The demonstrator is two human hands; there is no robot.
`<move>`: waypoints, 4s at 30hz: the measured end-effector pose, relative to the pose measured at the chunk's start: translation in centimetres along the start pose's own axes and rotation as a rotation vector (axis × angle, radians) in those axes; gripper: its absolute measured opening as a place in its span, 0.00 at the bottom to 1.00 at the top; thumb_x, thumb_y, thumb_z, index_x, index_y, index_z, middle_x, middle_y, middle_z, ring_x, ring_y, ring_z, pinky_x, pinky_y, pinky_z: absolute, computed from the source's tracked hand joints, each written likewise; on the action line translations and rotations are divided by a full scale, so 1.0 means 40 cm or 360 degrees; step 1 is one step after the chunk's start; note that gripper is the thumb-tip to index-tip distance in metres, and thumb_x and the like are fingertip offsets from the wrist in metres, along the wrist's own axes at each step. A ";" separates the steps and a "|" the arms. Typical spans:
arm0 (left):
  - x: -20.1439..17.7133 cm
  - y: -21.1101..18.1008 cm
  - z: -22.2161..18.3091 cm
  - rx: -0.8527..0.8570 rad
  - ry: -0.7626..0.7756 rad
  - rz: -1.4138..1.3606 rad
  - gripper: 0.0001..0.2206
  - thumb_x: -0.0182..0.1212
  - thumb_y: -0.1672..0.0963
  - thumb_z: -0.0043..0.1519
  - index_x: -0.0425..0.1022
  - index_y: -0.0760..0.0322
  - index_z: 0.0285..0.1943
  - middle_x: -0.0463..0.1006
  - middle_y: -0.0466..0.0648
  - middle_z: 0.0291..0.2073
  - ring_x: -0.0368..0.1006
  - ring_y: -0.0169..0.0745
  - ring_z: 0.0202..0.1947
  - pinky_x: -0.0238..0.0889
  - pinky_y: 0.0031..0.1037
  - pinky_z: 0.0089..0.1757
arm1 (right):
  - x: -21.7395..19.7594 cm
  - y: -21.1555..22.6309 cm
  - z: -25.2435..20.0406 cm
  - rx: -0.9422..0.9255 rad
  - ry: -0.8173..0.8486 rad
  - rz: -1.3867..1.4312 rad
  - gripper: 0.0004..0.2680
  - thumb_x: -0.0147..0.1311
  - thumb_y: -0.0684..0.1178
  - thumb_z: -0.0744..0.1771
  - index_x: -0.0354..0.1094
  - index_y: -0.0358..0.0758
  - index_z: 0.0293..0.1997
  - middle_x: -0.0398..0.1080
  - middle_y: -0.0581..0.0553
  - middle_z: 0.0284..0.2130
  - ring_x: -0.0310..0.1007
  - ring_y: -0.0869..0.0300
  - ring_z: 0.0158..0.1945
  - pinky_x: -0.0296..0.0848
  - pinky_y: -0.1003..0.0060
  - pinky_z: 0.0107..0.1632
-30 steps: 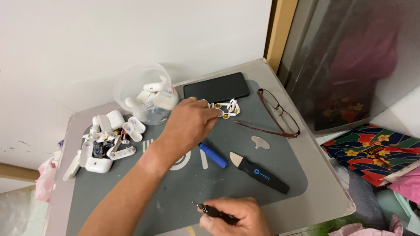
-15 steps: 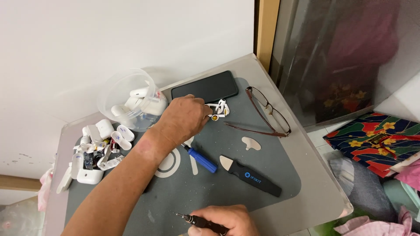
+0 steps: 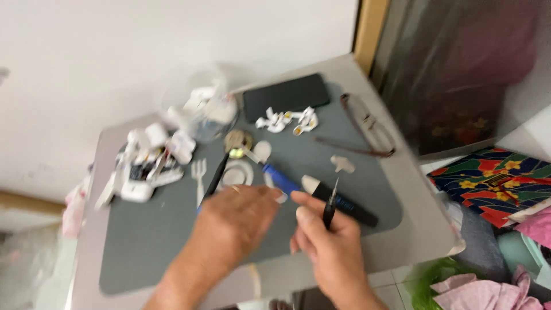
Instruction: Disassembling and extracting internal components from wireless earbuds using precision hand tools.
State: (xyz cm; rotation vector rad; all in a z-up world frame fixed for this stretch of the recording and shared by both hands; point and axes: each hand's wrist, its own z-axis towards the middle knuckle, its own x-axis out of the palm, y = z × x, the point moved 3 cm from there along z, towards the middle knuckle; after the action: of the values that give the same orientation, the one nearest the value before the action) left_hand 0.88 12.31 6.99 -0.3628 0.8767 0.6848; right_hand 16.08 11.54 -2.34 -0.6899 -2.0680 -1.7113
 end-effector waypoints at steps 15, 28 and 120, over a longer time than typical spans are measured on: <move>0.024 -0.157 -0.169 -0.0937 -0.0724 -0.0566 0.09 0.64 0.61 0.65 0.78 0.68 0.54 0.77 0.51 0.48 0.75 0.47 0.39 0.72 0.32 0.43 | -0.007 -0.033 -0.029 -0.0416 0.0297 -0.0537 0.05 0.58 0.34 0.64 0.78 0.25 0.41 0.78 0.36 0.39 0.53 0.64 0.16 0.57 0.73 0.22; 0.024 -0.162 -0.199 -0.1246 -0.0838 -0.1121 0.13 0.66 0.61 0.62 0.78 0.68 0.56 0.83 0.51 0.45 0.82 0.40 0.44 0.77 0.23 0.47 | 0.006 -0.024 -0.062 -0.0756 0.0393 -0.0768 0.05 0.61 0.35 0.63 0.77 0.30 0.39 0.78 0.37 0.39 0.61 0.65 0.18 0.61 0.77 0.21; 0.025 0.046 0.017 -0.0946 0.0280 -0.0040 0.14 0.53 0.57 0.60 0.56 0.58 0.22 0.63 0.46 0.16 0.57 0.50 0.20 0.47 0.43 0.24 | 0.027 0.027 -0.071 -0.0696 0.0307 -0.0753 0.08 0.55 0.42 0.66 0.79 0.27 0.40 0.73 0.43 0.24 0.70 0.58 0.25 0.69 0.67 0.32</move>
State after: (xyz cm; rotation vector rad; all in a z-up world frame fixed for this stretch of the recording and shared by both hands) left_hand 0.48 14.42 6.56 -0.9753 0.8196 0.8949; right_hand 15.75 9.05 -0.30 -0.1303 -1.8324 -2.4251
